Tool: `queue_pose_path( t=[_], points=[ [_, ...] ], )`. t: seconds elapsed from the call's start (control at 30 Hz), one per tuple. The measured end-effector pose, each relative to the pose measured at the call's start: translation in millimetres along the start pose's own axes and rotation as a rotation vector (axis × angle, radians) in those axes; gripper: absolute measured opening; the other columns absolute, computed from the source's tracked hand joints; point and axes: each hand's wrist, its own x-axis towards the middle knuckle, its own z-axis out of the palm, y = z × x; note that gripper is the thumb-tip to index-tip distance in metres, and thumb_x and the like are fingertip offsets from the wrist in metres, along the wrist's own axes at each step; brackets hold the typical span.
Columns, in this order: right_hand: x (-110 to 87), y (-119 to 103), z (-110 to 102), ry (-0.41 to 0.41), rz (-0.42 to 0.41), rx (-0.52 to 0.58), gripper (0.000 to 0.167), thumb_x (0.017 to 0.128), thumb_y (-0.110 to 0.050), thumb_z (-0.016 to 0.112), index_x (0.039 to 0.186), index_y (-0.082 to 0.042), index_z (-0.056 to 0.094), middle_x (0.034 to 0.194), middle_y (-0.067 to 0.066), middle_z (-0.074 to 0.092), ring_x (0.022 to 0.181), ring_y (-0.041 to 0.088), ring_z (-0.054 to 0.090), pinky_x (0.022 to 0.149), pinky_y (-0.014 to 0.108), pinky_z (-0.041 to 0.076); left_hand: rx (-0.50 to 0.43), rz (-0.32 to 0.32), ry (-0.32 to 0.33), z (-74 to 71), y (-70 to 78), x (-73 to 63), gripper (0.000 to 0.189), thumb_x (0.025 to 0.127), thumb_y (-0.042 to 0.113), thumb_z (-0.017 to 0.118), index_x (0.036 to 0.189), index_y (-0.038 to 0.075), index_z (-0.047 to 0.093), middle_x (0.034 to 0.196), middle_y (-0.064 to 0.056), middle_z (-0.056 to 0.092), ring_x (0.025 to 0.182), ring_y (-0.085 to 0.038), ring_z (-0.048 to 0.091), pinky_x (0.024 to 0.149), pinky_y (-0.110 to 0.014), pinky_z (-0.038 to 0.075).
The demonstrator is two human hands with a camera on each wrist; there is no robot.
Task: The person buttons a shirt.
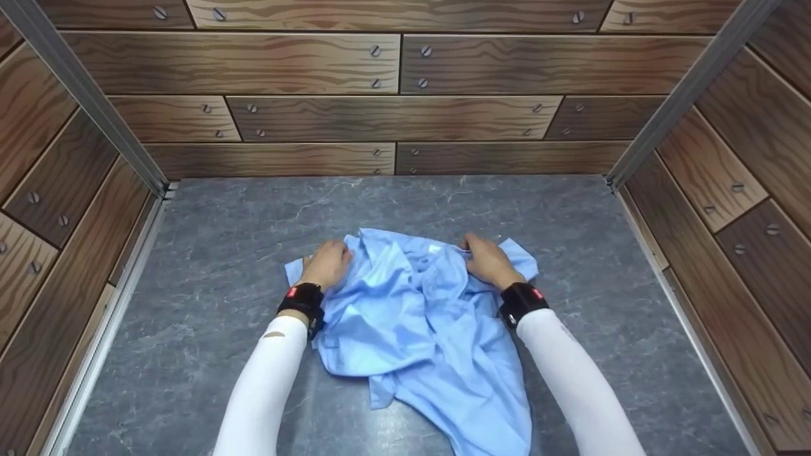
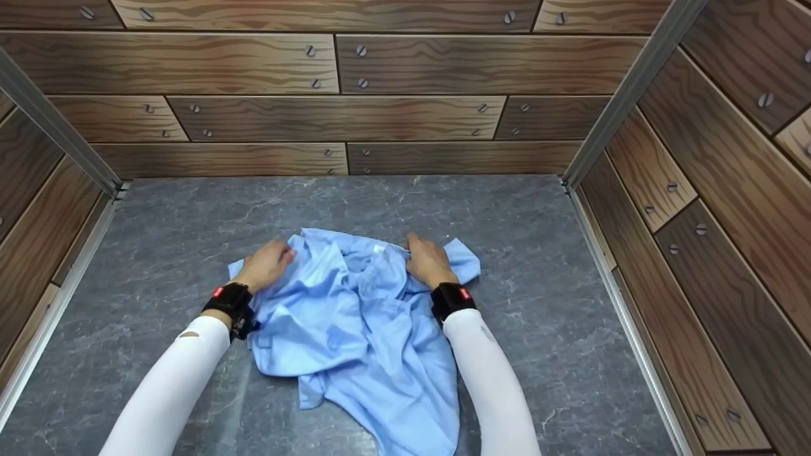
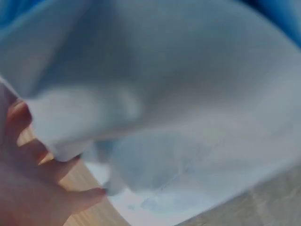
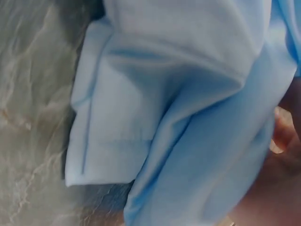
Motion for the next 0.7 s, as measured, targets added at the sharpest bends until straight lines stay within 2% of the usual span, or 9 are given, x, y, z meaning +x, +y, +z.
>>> queue_pose_path(
  t=[0.1, 0.2, 0.27, 0.33, 0.37, 0.47, 0.57, 0.63, 0.7],
  points=[
    [-0.7, -1, 0, 0.033, -0.035, 0.055, 0.020, 0.092, -0.015, 0.062, 0.108, -0.008, 0.054, 0.106, 0.015, 0.066, 0.096, 0.034, 0.063, 0.082, 0.048, 0.048, -0.017, -0.056, 0.071, -0.2, -2.4, -0.6, 0.043, 0.095, 0.036, 0.059, 0.126, 0.006, 0.051, 0.122, -0.018, 0.063, 0.115, -0.039, 0.058, 0.096, -0.059, 0.037],
    [-1.5, -3, -1, 0.002, -0.073, 0.060, 0.025, 0.092, -0.015, 0.061, 0.115, -0.009, 0.057, 0.115, 0.015, 0.066, 0.104, 0.035, 0.064, 0.087, 0.049, 0.049, 0.029, -0.092, 0.044, -2.5, -3.5, -3.8, 0.057, 0.086, 0.036, 0.071, 0.127, 0.001, 0.052, 0.122, -0.023, 0.063, 0.114, -0.042, 0.058, 0.097, -0.058, 0.037],
    [-1.9, -5, -4, -0.042, -0.067, 0.038, 0.029, 0.092, -0.017, 0.062, 0.119, -0.009, 0.060, 0.118, 0.015, 0.066, 0.108, 0.035, 0.063, 0.091, 0.048, 0.049, 0.071, -0.082, 0.035, -4.3, -4.0, -5.9, 0.051, 0.082, 0.034, 0.074, 0.116, -0.002, 0.060, 0.117, -0.025, 0.065, 0.110, -0.043, 0.060, 0.095, -0.058, 0.039],
    [-1.7, -8, -9, -0.066, -0.047, 0.002, 0.031, 0.091, -0.022, 0.064, 0.119, -0.009, 0.064, 0.117, 0.014, 0.068, 0.108, 0.034, 0.063, 0.092, 0.048, 0.048, 0.081, -0.046, 0.093, -6.3, -4.4, -6.9, 0.039, 0.082, 0.031, 0.074, 0.103, 0.000, 0.066, 0.109, -0.023, 0.068, 0.105, -0.042, 0.062, 0.090, -0.056, 0.043],
    [-1.3, -10, -13, -0.060, -0.037, -0.008, 0.031, 0.091, -0.024, 0.064, 0.118, -0.009, 0.065, 0.116, 0.014, 0.068, 0.107, 0.034, 0.063, 0.092, 0.048, 0.049, 0.067, -0.026, 0.150, -7.9, -4.1, -7.0, 0.032, 0.083, 0.029, 0.073, 0.100, 0.002, 0.068, 0.105, -0.022, 0.070, 0.101, -0.042, 0.064, 0.087, -0.056, 0.045],
    [3.3, -17, -27, 0.078, -0.013, 0.035, 0.029, 0.090, -0.024, 0.067, 0.114, -0.008, 0.066, 0.109, 0.015, 0.070, 0.099, 0.033, 0.066, 0.085, 0.047, 0.051, 0.003, 0.019, 0.373, -17.2, -0.7, -4.2, 0.023, 0.085, 0.027, 0.071, 0.096, 0.007, 0.068, 0.096, -0.018, 0.072, 0.092, -0.041, 0.066, 0.082, -0.053, 0.046],
    [13.2, -29, -45, 0.334, 0.001, 0.145, 0.024, 0.089, -0.023, 0.069, 0.107, -0.007, 0.065, 0.098, 0.014, 0.071, 0.087, 0.031, 0.067, 0.077, 0.044, 0.052, -0.074, 0.029, 0.585, -36.2, 8.9, 3.1, 0.019, 0.086, 0.024, 0.070, 0.096, 0.009, 0.066, 0.094, -0.014, 0.073, 0.088, -0.038, 0.067, 0.080, -0.049, 0.042],
    [22.2, -39, -55, 0.490, 0.007, 0.212, 0.021, 0.088, -0.021, 0.069, 0.104, -0.007, 0.065, 0.094, 0.013, 0.071, 0.084, 0.029, 0.066, 0.075, 0.042, 0.052, -0.105, 0.020, 0.671, -51.0, 16.6, 10.4, 0.018, 0.086, 0.023, 0.070, 0.095, 0.009, 0.064, 0.094, -0.013, 0.072, 0.088, -0.036, 0.066, 0.079, -0.047, 0.041],
    [32.1, -48, -63, 0.572, 0.019, 0.266, 0.019, 0.089, -0.019, 0.068, 0.103, -0.007, 0.064, 0.095, 0.012, 0.071, 0.086, 0.027, 0.066, 0.076, 0.041, 0.051, -0.145, 0.002, 0.715, -63.2, 24.3, 18.3, 0.019, 0.088, 0.023, 0.069, 0.099, 0.008, 0.063, 0.098, -0.012, 0.069, 0.091, -0.035, 0.065, 0.080, -0.047, 0.042]
  ],
)
